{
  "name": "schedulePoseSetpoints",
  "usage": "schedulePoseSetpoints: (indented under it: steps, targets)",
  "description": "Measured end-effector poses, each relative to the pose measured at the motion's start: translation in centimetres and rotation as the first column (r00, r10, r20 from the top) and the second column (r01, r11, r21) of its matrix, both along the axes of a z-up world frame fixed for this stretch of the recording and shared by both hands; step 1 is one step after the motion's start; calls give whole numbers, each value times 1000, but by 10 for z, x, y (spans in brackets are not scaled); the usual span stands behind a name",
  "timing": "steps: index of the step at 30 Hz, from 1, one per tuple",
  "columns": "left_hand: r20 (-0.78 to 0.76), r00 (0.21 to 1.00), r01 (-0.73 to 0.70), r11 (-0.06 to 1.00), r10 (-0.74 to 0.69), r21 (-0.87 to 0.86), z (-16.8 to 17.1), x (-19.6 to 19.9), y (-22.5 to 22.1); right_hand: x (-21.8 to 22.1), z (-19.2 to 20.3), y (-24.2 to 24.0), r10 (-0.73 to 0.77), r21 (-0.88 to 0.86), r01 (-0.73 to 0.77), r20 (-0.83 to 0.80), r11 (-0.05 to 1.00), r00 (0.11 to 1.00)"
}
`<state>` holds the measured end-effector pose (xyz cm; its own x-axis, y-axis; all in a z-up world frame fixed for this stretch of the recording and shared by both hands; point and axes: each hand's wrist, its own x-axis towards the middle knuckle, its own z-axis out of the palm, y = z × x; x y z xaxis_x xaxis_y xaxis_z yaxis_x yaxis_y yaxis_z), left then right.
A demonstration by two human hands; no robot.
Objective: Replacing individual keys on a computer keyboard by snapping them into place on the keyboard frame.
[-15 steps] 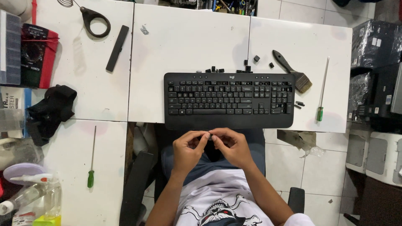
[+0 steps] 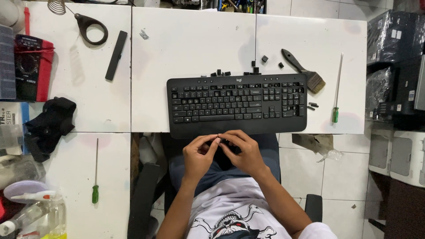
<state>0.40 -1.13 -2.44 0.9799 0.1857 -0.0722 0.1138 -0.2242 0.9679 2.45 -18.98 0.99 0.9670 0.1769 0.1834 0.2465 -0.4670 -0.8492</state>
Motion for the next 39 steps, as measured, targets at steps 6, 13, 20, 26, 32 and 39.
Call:
schedulePoseSetpoints:
  steps: [6, 13, 20, 26, 32, 39]
  targets:
    - [-5, 1000, 15, 999, -15, 35, 1, 2, -1, -1, -11, 0, -6, 17, 6, -2, 1000, 1000]
    - [-44, 999, 7, 999, -8, -36, 0, 8, 10, 12, -12, 3, 0, 56, 1, -6, 998, 1000]
    - [89, 996, 6, 997, -13, 77, 16, 26, 32, 85, -12, -31, -106, -4, 107, 121, 994, 987]
    - [101, 995, -43, 956, 14, 292, -5, 31, 47, 176, -45, -60, -164, -155, 198, 205, 968, 965]
    - [108, 993, -7, 895, -46, 446, -23, 22, 45, 249, -94, -53, -96, -395, 172, 206, 902, 974]
    - [100, 994, -11, 901, -37, 434, -34, 18, 45, 264, -89, -52, -4, -510, 42, 76, 859, 997]
